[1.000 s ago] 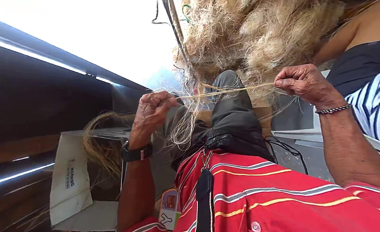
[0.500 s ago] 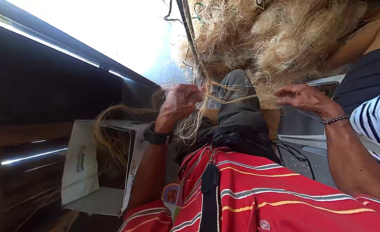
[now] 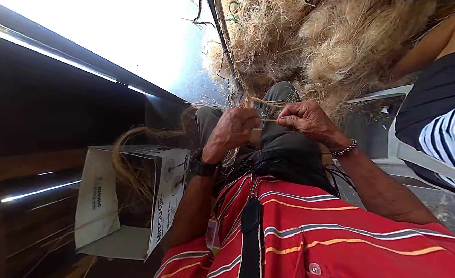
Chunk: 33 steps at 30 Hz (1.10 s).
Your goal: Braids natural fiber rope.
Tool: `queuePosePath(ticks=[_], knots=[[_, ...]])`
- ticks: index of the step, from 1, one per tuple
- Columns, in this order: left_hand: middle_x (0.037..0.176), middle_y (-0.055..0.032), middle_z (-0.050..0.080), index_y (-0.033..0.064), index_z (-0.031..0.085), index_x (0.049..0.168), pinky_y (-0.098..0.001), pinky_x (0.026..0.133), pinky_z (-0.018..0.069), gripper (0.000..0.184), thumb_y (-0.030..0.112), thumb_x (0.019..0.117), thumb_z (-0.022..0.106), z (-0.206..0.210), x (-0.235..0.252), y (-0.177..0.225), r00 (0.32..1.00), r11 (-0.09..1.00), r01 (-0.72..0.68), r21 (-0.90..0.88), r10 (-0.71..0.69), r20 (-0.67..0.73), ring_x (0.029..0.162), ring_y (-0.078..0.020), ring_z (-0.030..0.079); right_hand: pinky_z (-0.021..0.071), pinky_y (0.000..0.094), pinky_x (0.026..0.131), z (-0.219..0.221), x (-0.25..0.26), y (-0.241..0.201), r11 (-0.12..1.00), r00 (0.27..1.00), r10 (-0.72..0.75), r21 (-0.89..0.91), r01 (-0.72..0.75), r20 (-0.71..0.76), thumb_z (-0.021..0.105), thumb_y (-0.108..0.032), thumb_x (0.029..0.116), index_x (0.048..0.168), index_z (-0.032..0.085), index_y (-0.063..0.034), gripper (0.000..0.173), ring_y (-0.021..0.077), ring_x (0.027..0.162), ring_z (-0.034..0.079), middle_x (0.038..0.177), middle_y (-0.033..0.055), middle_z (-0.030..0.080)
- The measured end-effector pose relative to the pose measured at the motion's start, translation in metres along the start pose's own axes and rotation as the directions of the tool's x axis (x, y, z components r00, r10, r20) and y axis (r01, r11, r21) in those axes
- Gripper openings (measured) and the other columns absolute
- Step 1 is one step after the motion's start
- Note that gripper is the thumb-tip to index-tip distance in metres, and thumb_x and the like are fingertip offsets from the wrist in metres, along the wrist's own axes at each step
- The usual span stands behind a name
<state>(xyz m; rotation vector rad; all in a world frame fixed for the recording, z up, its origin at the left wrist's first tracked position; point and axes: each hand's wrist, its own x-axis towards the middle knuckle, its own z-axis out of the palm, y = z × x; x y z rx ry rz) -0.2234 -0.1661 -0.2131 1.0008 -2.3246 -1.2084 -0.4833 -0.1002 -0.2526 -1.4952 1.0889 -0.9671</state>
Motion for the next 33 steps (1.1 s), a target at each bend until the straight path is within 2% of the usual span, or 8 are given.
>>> queuePosePath(ticks=[7, 15, 19, 24, 26, 29, 31, 33], knots=[[0.06, -0.0029, 0.055, 0.0069, 0.064, 0.077, -0.0281, 0.046, 0.0384, 0.026, 0.013, 0.1009, 0.056, -0.01, -0.025, -0.03, 0.992, 0.999, 0.02, -0.042, -0.025, -0.121, 0.048, -0.0114, 0.048, 0.0334, 0.0177, 0.043, -0.027, 0.004, 0.009, 0.996, 0.997, 0.044, -0.078, -0.049, -0.063, 0.06, -0.009, 0.1009, 0.09, 0.065, -0.0072, 0.012, 0.0039, 0.047, 0.041, 0.063, -0.0014, 0.052], [0.062, -0.0003, 0.055, 0.0069, 0.066, 0.079, -0.0215, 0.049, 0.0367, 0.023, 0.012, 0.1002, 0.057, -0.025, -0.02, -0.03, 0.979, 0.996, 0.053, -0.069, -0.066, -0.192, 0.051, -0.0064, 0.046, 0.0346, 0.0173, 0.045, -0.057, 0.006, 0.016, 0.991, 0.99, 0.092, -0.09, -0.102, -0.103, 0.063, -0.009, 0.0958, 0.086, 0.068, -0.0086, 0.011, -0.0014, 0.047, 0.041, 0.062, -0.0082, 0.055], [0.065, 0.006, 0.059, 0.0087, 0.07, 0.082, -0.0209, 0.056, 0.0411, 0.021, 0.015, 0.0974, 0.058, -0.02, 0.0, -0.042, 0.98, 0.999, 0.031, -0.023, -0.035, -0.196, 0.057, 0.0006, 0.05, 0.0314, 0.0182, 0.036, -0.064, -0.005, 0.015, 0.989, 0.989, 0.142, -0.029, -0.144, -0.05, 0.059, -0.012, 0.1013, 0.09, 0.065, -0.0106, 0.013, 0.0034, 0.039, 0.036, 0.057, -0.0035, 0.048], [0.072, 0.0041, 0.064, 0.0068, 0.072, 0.088, -0.021, 0.06, 0.0453, 0.021, 0.015, 0.0996, 0.056, -0.027, 0.005, -0.044, 0.967, 0.997, 0.069, 0.014, -0.063, -0.248, 0.061, 0.0003, 0.054, 0.028, 0.0157, 0.04, -0.07, -0.012, 0.022, 0.988, 0.98, 0.153, 0.022, -0.151, -0.127, 0.059, -0.01, 0.1002, 0.091, 0.066, -0.0133, 0.012, 0.0003, 0.044, 0.033, 0.06, -0.0066, 0.049], [0.083, -0.0058, 0.069, 0.0014, 0.073, 0.096, -0.0298, 0.069, 0.052, 0.022, 0.015, 0.1009, 0.056, -0.041, -0.003, -0.049, 0.919, 0.983, 0.155, 0.097, -0.107, -0.379, 0.071, -0.0086, 0.061, 0.025, 0.0157, 0.038, -0.071, -0.018, 0.022, 0.977, 0.968, 0.172, 0.154, -0.145, -0.181, 0.057, -0.008, 0.1001, 0.088, 0.065, -0.012, 0.015, 0.0017, 0.04, 0.029, 0.057, -0.0044, 0.045], [0.113, -0.0166, 0.067, 0.0028, 0.066, 0.123, -0.0433, 0.089, 0.0548, 0.029, 0.024, 0.1051, 0.055, -0.056, -0.032, -0.045, 0.741, 0.904, 0.41, 0.119, -0.254, -0.621, 0.097, -0.025, 0.067, 0.0239, 0.0156, 0.036, -0.072, -0.023, 0.02, 0.943, 0.949, 0.21, 0.304, -0.133, -0.236, 0.055, -0.009, 0.1009, 0.088, 0.065, -0.0129, 0.017, 0.0018, 0.038, 0.026, 0.055, -0.0045, 0.042], [0.102, -0.0119, 0.067, 0.0085, 0.066, 0.118, -0.044, 0.076, 0.0557, 0.031, 0.035, 0.1042, 0.057, -0.054, -0.054, -0.044, 0.654, 0.887, 0.451, 0.105, -0.248, -0.715, 0.085, -0.0235, 0.066, 0.025, 0.016, 0.036, -0.07, -0.022, 0.019, 0.928, 0.938, 0.217, 0.354, -0.113, -0.272, 0.055, -0.01, 0.1013, 0.089, 0.066, -0.0138, 0.017, 0.0015, 0.039, 0.026, 0.055, -0.0056, 0.041], [0.079, -0.0084, 0.062, 0.0082, 0.066, 0.101, -0.0385, 0.053, 0.0495, 0.031, 0.038, 0.1038, 0.059, -0.044, -0.066, -0.034, 0.725, 0.923, 0.383, 0.028, -0.282, -0.628, 0.059, -0.0188, 0.056, 0.0271, 0.0162, 0.037, -0.065, -0.02, 0.018, 0.921, 0.932, 0.215, 0.377, -0.094, -0.292, 0.054, -0.011, 0.1017, 0.09, 0.066, -0.0142, 0.017, 0.0017, 0.039, 0.028, 0.055, -0.0062, 0.04]])
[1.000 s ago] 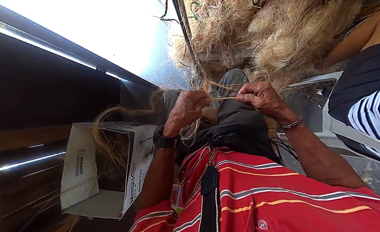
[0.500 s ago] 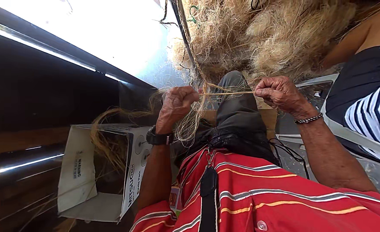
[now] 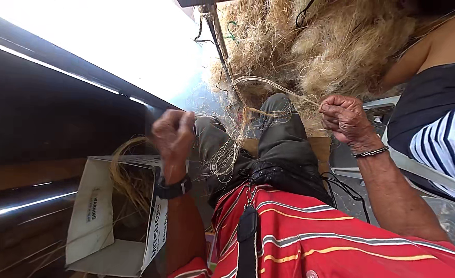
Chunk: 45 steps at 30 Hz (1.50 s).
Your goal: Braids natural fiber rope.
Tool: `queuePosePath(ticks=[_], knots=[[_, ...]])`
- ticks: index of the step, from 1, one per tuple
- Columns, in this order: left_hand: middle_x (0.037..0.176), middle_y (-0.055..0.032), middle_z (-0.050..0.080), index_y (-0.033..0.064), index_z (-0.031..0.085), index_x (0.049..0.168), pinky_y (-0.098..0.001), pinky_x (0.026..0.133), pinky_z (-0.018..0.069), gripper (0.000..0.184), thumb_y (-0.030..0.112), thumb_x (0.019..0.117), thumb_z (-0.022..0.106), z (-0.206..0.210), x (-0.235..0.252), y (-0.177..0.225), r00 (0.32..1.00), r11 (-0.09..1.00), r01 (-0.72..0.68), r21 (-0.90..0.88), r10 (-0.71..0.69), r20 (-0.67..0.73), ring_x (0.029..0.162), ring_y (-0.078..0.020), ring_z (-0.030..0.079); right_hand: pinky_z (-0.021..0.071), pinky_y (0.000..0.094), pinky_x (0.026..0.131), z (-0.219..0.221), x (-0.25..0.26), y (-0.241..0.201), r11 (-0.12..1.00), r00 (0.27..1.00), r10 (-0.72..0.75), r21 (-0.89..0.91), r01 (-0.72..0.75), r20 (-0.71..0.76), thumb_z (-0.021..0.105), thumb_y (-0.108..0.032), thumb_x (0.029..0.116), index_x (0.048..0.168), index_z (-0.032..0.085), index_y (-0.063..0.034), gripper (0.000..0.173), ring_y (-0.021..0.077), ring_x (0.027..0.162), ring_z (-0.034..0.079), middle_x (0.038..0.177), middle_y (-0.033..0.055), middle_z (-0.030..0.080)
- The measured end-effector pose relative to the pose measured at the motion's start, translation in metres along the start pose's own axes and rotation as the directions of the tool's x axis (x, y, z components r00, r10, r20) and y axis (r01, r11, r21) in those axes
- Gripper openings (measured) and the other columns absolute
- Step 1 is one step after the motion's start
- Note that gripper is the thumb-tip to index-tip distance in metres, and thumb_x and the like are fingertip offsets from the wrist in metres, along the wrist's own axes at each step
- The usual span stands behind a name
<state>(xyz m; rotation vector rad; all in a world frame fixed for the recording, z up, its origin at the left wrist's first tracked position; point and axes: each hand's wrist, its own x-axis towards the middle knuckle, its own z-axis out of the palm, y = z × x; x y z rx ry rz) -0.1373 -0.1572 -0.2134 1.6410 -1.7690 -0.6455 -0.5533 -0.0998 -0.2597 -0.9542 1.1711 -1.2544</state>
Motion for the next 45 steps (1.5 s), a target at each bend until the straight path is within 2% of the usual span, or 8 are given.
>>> queuePosePath(ticks=[3, 5, 7, 9, 12, 24, 42, 45], knots=[[0.073, -0.002, 0.065, 0.0043, 0.072, 0.09, -0.0287, 0.054, 0.0516, 0.016, 0.018, 0.0957, 0.067, 0.039, -0.014, 0.024, 0.91, 0.935, -0.028, -0.354, 0.17, 0.378, 0.058, -0.0089, 0.057, 0.032, 0.0164, 0.04, 0.013, 0.003, 0.003, 0.998, 0.999, -0.032, 0.054, 0.03, 0.032, 0.054, -0.011, 0.1015, 0.092, 0.066, -0.0137, 0.016, 0.0016, 0.042, 0.032, 0.057, -0.0071, 0.043], [0.083, -0.0031, 0.072, 0.001, 0.073, 0.106, -0.0295, 0.067, 0.0584, 0.018, 0.013, 0.0943, 0.069, 0.081, -0.02, 0.042, 0.802, 0.857, 0.089, -0.508, 0.241, 0.547, 0.069, -0.0084, 0.065, 0.0356, 0.0171, 0.041, 0.024, 0.003, 0.006, 0.998, 0.997, -0.034, 0.059, 0.03, 0.066, 0.056, -0.011, 0.1001, 0.092, 0.067, -0.0141, 0.014, 0.0018, 0.043, 0.036, 0.058, -0.007, 0.045], [0.082, -0.003, 0.07, 0.0009, 0.069, 0.123, -0.029, 0.067, 0.0561, 0.031, 0.015, 0.0942, 0.068, 0.118, -0.022, 0.062, 0.761, 0.794, 0.182, -0.579, 0.26, 0.595, 0.068, -0.0084, 0.063, 0.036, 0.0174, 0.042, 0.037, 0.0, 0.009, 0.999, 0.994, -0.017, 0.034, 0.013, 0.108, 0.056, -0.012, 0.0993, 0.091, 0.067, -0.0153, 0.014, 0.0016, 0.044, 0.037, 0.058, -0.0074, 0.046], [0.079, -0.0026, 0.068, 0.0016, 0.068, 0.123, -0.0249, 0.06, 0.0509, 0.029, 0.013, 0.097, 0.065, 0.143, -0.019, 0.077, 0.782, 0.697, 0.227, -0.68, 0.285, 0.553, 0.063, -0.0068, 0.058, 0.0362, 0.0186, 0.044, 0.046, -0.005, 0.013, 1.0, 0.988, -0.008, 0.01, 0.007, 0.155, 0.058, -0.013, 0.0984, 0.09, 0.067, -0.0161, 0.013, 0.0018, 0.045, 0.038, 0.058, -0.0074, 0.047], [0.075, -0.0016, 0.065, -0.0005, 0.071, 0.104, -0.0208, 0.055, 0.0498, 0.015, 0.006, 0.1019, 0.058, 0.151, -0.01, 0.089, 0.877, 0.573, 0.213, -0.791, 0.244, 0.413, 0.058, -0.0051, 0.056, 0.035, 0.0173, 0.045, 0.049, -0.01, 0.022, 0.999, 0.983, 0.027, 0.032, -0.034, 0.181, 0.063, -0.015, 0.0969, 0.087, 0.068, -0.017, 0.011, -0.0002, 0.046, 0.039, 0.059, -0.0089, 0.05], [0.062, -0.0044, 0.059, 0.0044, 0.068, 0.095, -0.0197, 0.039, 0.0405, 0.023, 0.019, 0.1068, 0.055, 0.114, 0.038, 0.1, 0.916, 0.704, 0.142, -0.696, 0.173, 0.362, 0.043, -0.0083, 0.048, 0.0339, 0.0165, 0.043, 0.022, -0.018, 0.04, 0.994, 0.986, 0.098, 0.028, -0.103, 0.135, 0.061, -0.009, 0.0966, 0.088, 0.069, -0.0118, 0.012, -0.0012, 0.046, 0.04, 0.061, -0.009, 0.055], [0.066, -0.0005, 0.066, 0.0023, 0.07, 0.085, -0.0224, 0.049, 0.0482, 0.026, 0.016, 0.1042, 0.059, 0.142, 0.1, 0.146, 0.924, 0.776, 0.035, -0.63, 0.215, 0.317, 0.051, -0.0052, 0.056, 0.0358, 0.0167, 0.044, -0.001, -0.022, 0.038, 0.984, 0.989, 0.107, 0.133, -0.12, 0.103, 0.06, -0.015, 0.0995, 0.092, 0.068, -0.015, 0.011, -0.0007, 0.047, 0.041, 0.062, -0.0095, 0.052], [0.071, 0.001, 0.066, 0.0014, 0.069, 0.09, -0.0227, 0.054, 0.0524, 0.023, 0.014, 0.1047, 0.057, 0.133, 0.106, 0.153, 0.931, 0.713, 0.0, -0.701, 0.256, 0.261, 0.056, -0.0049, 0.059, 0.0393, 0.0166, 0.046, -0.005, -0.019, 0.026, 0.993, 0.995, 0.1, 0.054, -0.101, 0.023, 0.055, -0.014, 0.1, 0.087, 0.066, -0.018, 0.018, -0.0008, 0.048, 0.044, 0.062, -0.01, 0.054]])
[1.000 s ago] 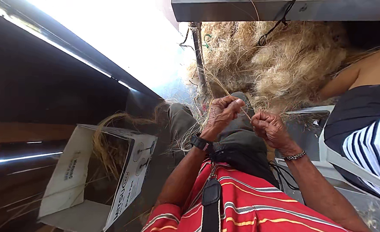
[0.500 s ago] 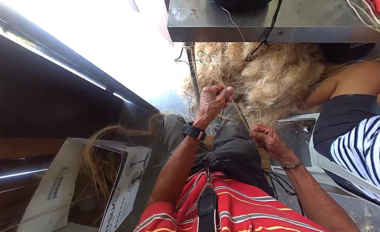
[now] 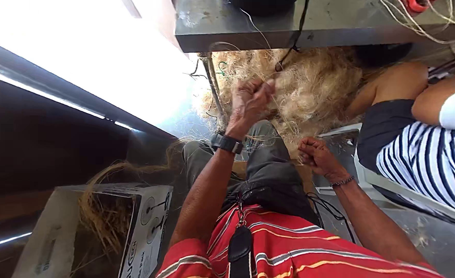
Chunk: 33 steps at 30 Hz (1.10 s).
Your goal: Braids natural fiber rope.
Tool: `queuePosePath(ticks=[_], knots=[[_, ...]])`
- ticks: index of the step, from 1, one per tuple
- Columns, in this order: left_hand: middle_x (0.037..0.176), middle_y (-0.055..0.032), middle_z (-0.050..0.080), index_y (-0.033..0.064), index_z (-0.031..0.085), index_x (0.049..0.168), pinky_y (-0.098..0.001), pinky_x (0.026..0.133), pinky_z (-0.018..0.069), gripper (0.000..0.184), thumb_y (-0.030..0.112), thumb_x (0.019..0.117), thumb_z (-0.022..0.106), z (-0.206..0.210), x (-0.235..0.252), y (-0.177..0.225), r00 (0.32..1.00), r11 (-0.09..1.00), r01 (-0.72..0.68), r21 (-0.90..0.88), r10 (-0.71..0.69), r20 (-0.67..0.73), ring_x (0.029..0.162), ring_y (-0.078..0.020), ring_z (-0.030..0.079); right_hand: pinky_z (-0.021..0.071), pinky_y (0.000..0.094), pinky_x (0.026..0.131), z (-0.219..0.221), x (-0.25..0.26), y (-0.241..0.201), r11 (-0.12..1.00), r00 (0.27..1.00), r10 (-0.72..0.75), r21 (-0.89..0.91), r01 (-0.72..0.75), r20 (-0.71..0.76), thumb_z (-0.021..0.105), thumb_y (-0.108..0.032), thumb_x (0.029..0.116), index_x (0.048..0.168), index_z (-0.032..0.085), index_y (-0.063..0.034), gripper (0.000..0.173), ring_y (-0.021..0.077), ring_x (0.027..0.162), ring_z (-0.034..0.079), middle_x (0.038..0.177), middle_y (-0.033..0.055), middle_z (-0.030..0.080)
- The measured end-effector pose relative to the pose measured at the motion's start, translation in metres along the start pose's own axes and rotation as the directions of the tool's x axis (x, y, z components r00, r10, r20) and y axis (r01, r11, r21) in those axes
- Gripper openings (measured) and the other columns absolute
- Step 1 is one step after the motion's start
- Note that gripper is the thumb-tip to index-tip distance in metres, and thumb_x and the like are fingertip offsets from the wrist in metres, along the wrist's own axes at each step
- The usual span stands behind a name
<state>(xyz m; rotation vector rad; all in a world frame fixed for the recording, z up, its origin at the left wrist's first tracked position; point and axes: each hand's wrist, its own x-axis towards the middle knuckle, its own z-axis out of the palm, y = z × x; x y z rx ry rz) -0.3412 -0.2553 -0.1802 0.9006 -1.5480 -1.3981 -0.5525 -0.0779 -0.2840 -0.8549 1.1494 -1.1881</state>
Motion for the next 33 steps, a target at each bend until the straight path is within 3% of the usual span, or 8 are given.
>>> queuePosePath(ticks=[2, 5, 8, 12, 14, 16, 21, 33], knots=[[0.08, -0.0001, 0.069, -0.0001, 0.067, 0.104, -0.0275, 0.066, 0.0582, 0.016, 0.012, 0.1043, 0.056, -0.004, 0.001, 0.007, 0.997, 0.993, -0.069, -0.096, 0.07, 0.007, 0.067, -0.008, 0.065, 0.0402, 0.0162, 0.046, -0.001, -0.001, -0.017, 0.999, 0.997, -0.041, -0.016, 0.04, -0.064, 0.053, -0.013, 0.1011, 0.089, 0.067, -0.0187, 0.019, -0.0008, 0.048, 0.044, 0.065, -0.0092, 0.056], [0.118, -0.0121, 0.069, -0.0049, 0.047, 0.143, -0.036, 0.092, 0.059, 0.044, 0.017, 0.1054, 0.053, 0.0, 0.0, 0.011, 0.984, 0.988, -0.103, -0.119, 0.119, 0.134, 0.102, -0.0186, 0.07, 0.0385, 0.017, 0.045, 0.005, 0.006, -0.056, 0.974, 0.973, -0.223, 0.032, 0.225, -0.061, 0.048, -0.019, 0.1051, 0.092, 0.065, -0.0211, 0.021, -0.0001, 0.047, 0.041, 0.063, -0.0099, 0.051], [0.129, -0.0173, 0.067, -0.0072, 0.045, 0.147, -0.0396, 0.099, 0.0568, 0.051, 0.022, 0.1048, 0.049, 0.029, -0.01, 0.002, 0.946, 0.991, -0.097, -0.096, 0.122, 0.3, 0.116, -0.022, 0.068, 0.0399, 0.0176, 0.046, 0.02, 0.026, -0.097, 0.906, 0.917, -0.397, 0.143, 0.399, -0.04, 0.043, -0.018, 0.1073, 0.091, 0.061, -0.0219, 0.025, 0.0006, 0.048, 0.043, 0.063, -0.0107, 0.051], [0.109, -0.0139, 0.072, -0.0084, 0.06, 0.131, -0.0359, 0.092, 0.0596, 0.037, 0.017, 0.1074, 0.046, 0.067, -0.024, -0.006, 0.87, 0.985, -0.085, -0.15, 0.147, 0.471, 0.097, -0.0164, 0.071, 0.0421, 0.0205, 0.047, 0.035, 0.051, -0.13, 0.815, 0.852, -0.522, 0.271, 0.512, -0.037, 0.04, -0.013, 0.1075, 0.09, 0.058, -0.0151, 0.025, 0.004, 0.046, 0.043, 0.057, -0.0074, 0.047], [0.08, -0.0047, 0.069, -0.0064, 0.066, 0.114, -0.0265, 0.061, 0.0576, 0.026, 0.01, 0.1067, 0.048, 0.07, -0.025, -0.006, 0.867, 0.978, -0.021, -0.208, 0.121, 0.482, 0.065, -0.0093, 0.065, 0.0433, 0.0229, 0.047, 0.033, 0.058, -0.141, 0.789, 0.834, -0.549, 0.298, 0.538, -0.051, 0.037, -0.011, 0.1084, 0.088, 0.056, -0.0128, 0.027, 0.0059, 0.045, 0.043, 0.056, -0.0061, 0.045], [0.065, 0.0035, 0.06, -0.0014, 0.069, 0.101, -0.0187, 0.044, 0.0402, 0.022, 0.007, 0.1053, 0.05, 0.055, -0.024, -0.002, 0.881, 0.973, 0.061, -0.224, 0.053, 0.469, 0.049, -0.0022, 0.047, 0.0447, 0.0245, 0.048, 0.023, 0.059, -0.149, 0.776, 0.824, -0.559, 0.295, 0.558, -0.088, 0.036, -0.012, 0.1083, 0.088, 0.057, -0.0118, 0.029, 0.0065, 0.046, 0.043, 0.056, -0.0059, 0.045], [0.055, 0.0089, 0.048, 0.0098, 0.065, 0.081, -0.0169, 0.038, 0.0291, 0.025, 0.011, 0.1026, 0.053, -0.016, -0.009, 0.01, 0.87, 0.98, 0.158, -0.125, -0.078, 0.486, 0.042, 0.0001, 0.036, 0.046, 0.0237, 0.05, -0.012, 0.05, -0.151, 0.758, 0.797, -0.586, 0.246, 0.604, -0.149, 0.034, -0.013, 0.1079, 0.088, 0.055, -0.0137, 0.029, 0.0062, 0.047, 0.044, 0.056, -0.0063, 0.045], [0.055, 0.006, 0.043, 0.0119, 0.057, 0.078, -0.0171, 0.037, 0.0264, 0.027, 0.011, 0.1035, 0.05, -0.089, 0.01, 0.014, 0.919, 0.933, 0.322, -0.162, -0.267, 0.292, 0.041, -0.0024, 0.032, 0.0405, 0.0198, 0.044, -0.044, 0.01, -0.078, 0.887, 0.876, -0.361, 0.171, 0.429, -0.321, 0.035, -0.026, 0.1108, 0.09, 0.056, -0.0204, 0.029, 0.0032, 0.041, 0.038, 0.054, -0.0089, 0.039]])
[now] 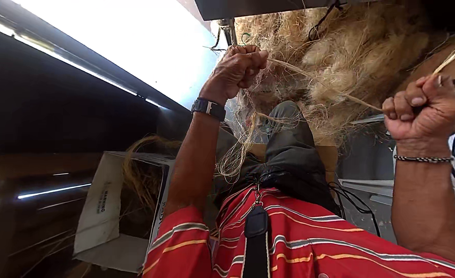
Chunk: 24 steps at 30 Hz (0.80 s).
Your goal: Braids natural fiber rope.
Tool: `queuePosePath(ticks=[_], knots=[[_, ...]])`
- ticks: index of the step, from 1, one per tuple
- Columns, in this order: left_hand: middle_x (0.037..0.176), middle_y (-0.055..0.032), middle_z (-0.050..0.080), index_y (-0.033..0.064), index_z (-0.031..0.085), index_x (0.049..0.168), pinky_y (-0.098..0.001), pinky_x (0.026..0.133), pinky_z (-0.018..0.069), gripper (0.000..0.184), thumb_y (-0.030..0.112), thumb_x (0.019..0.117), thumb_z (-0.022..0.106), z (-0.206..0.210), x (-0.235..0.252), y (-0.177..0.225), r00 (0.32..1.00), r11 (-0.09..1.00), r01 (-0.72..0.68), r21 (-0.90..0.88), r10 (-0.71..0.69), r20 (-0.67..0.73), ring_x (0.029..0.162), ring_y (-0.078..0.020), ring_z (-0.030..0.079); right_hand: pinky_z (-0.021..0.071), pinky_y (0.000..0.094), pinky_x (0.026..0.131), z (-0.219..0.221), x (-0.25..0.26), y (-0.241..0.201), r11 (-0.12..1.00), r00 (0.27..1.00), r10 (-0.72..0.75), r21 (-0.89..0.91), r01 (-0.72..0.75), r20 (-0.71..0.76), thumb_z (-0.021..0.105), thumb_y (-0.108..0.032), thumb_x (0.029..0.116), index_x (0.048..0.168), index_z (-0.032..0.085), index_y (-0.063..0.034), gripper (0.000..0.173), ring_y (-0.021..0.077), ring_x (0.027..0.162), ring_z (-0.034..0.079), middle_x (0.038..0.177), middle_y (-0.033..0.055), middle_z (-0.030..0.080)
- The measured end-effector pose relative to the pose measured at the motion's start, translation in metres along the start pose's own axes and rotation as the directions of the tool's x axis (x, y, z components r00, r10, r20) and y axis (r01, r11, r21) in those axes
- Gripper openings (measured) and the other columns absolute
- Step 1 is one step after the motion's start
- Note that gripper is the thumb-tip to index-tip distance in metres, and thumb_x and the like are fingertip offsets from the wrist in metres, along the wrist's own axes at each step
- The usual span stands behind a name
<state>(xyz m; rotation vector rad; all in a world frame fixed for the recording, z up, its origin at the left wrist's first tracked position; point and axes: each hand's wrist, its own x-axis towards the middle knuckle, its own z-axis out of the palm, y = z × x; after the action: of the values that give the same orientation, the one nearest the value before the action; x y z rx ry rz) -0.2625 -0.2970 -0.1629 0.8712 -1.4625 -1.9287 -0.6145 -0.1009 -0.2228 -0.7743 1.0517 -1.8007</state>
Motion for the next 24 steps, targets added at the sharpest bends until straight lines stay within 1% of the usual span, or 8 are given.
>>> queuePosePath(ticks=[8, 11, 14, 16, 17, 20, 22, 24], knots=[[0.053, 0.0072, 0.039, 0.0124, 0.057, 0.079, -0.0169, 0.036, 0.0236, 0.026, 0.012, 0.1039, 0.05, -0.008, 0.004, -0.003, 0.994, 0.997, 0.075, 0.015, -0.074, -0.076, 0.039, -0.0019, 0.028, 0.05, 0.0208, 0.052, -0.015, -0.026, 0.039, 0.982, 0.981, 0.179, 0.067, -0.174, -0.079, 0.034, -0.025, 0.1102, 0.091, 0.062, -0.023, 0.034, 0.002, 0.048, 0.05, 0.058, -0.0116, 0.053], [0.055, 0.0061, 0.045, 0.0115, 0.056, 0.078, -0.0177, 0.038, 0.0243, 0.025, 0.011, 0.1024, 0.056, 0.0, 0.0, -0.004, 0.993, 0.975, 0.072, 0.209, -0.05, -0.108, 0.04, -0.0016, 0.03, 0.0591, 0.026, 0.059, -0.028, -0.04, 0.056, 0.914, 0.874, 0.377, -0.029, -0.405, -0.307, 0.037, -0.019, 0.1101, 0.095, 0.059, -0.0159, 0.027, 0.0083, 0.056, 0.063, 0.066, -0.0043, 0.063], [0.058, 0.0083, 0.053, 0.0124, 0.058, 0.067, -0.0226, 0.048, 0.0337, 0.029, 0.012, 0.0955, 0.063, 0.005, -0.002, -0.02, 0.993, 0.821, -0.088, 0.563, 0.119, -0.018, 0.048, -0.0011, 0.042, 0.0626, 0.0366, 0.07, -0.053, -0.053, 0.064, 0.474, 0.768, 0.432, -0.606, -0.639, -0.472, 0.055, -0.016, 0.1051, 0.121, 0.057, 0.0026, 0.025, 0.0188, 0.074, 0.071, 0.089, 0.0091, 0.07], [0.059, 0.0023, 0.053, 0.0098, 0.059, 0.064, -0.0346, 0.055, 0.0405, 0.031, 0.016, 0.0941, 0.064, 0.011, -0.006, -0.025, 0.986, 0.66, -0.162, 0.733, 0.146, 0.087, 0.054, -0.0097, 0.049, 0.0534, 0.06, 0.085, -0.057, -0.057, 0.052, -0.015, 0.832, 0.375, -0.9, -0.436, -0.41, 0.066, -0.031, 0.0997, 0.119, 0.065, 0.0077, 0.043, 0.0389, 0.097, 0.068, 0.107, 0.0267, 0.069], [0.061, -0.0007, 0.055, 0.0088, 0.061, 0.066, -0.0396, 0.058, 0.0426, 0.031, 0.018, 0.0952, 0.063, 0.017, -0.01, -0.026, 0.986, 0.595, -0.163, 0.787, 0.109, 0.122, 0.058, -0.0139, 0.053, 0.047, 0.0702, 0.087, -0.05, -0.059, 0.044, -0.104, 0.887, 0.332, -0.947, -0.304, -0.321, 0.066, -0.035, 0.0992, 0.114, 0.068, 0.0076, 0.045, 0.0493, 0.101, 0.065, 0.106, 0.0328, 0.067], [0.07, -0.0056, 0.063, 0.0074, 0.067, 0.073, -0.0485, 0.066, 0.0495, 0.026, 0.02, 0.0954, 0.064, 0.048, -0.018, -0.034, 0.975, 0.505, -0.194, 0.841, 0.008, 0.221, 0.069, -0.0215, 0.061, 0.052, 0.0632, 0.088, -0.01, -0.058, 0.03, 0.118, 0.988, 0.103, -0.988, 0.102, 0.115, 0.066, -0.031, 0.0984, 0.118, 0.067, 0.0071, 0.043, 0.0419, 0.098, 0.069, 0.105, 0.0268, 0.07], [0.073, -0.0071, 0.064, 0.0066, 0.068, 0.075, -0.0512, 0.068, 0.0524, 0.025, 0.021, 0.0951, 0.066, 0.074, -0.023, -0.044, 0.953, 0.499, -0.269, 0.824, 0.011, 0.304, 0.073, -0.024, 0.064, 0.0531, 0.0494, 0.103, 0.033, -0.05, 0.027, 0.331, 0.95, 0.075, -0.907, 0.262, 0.302, 0.066, -0.033, 0.0968, 0.136, 0.059, 0.0041, 0.054, 0.0293, 0.116, 0.067, 0.126, 0.0199, 0.068], [0.07, -0.007, 0.063, 0.0066, 0.068, 0.075, -0.0513, 0.063, 0.0526, 0.022, 0.018, 0.0935, 0.066, 0.097, -0.035, -0.05, 0.944, 0.525, -0.305, 0.795, 0.055, 0.326, 0.069, -0.0243, 0.064, 0.0581, 0.0334, 0.096, 0.073, -0.049, 0.028, 0.576, 0.9, 0.132, -0.771, 0.272, 0.415, 0.069, -0.029, 0.0942, 0.142, 0.055, -0.0025, 0.056, 0.0132, 0.107, 0.069, 0.122, 0.008, 0.07]])
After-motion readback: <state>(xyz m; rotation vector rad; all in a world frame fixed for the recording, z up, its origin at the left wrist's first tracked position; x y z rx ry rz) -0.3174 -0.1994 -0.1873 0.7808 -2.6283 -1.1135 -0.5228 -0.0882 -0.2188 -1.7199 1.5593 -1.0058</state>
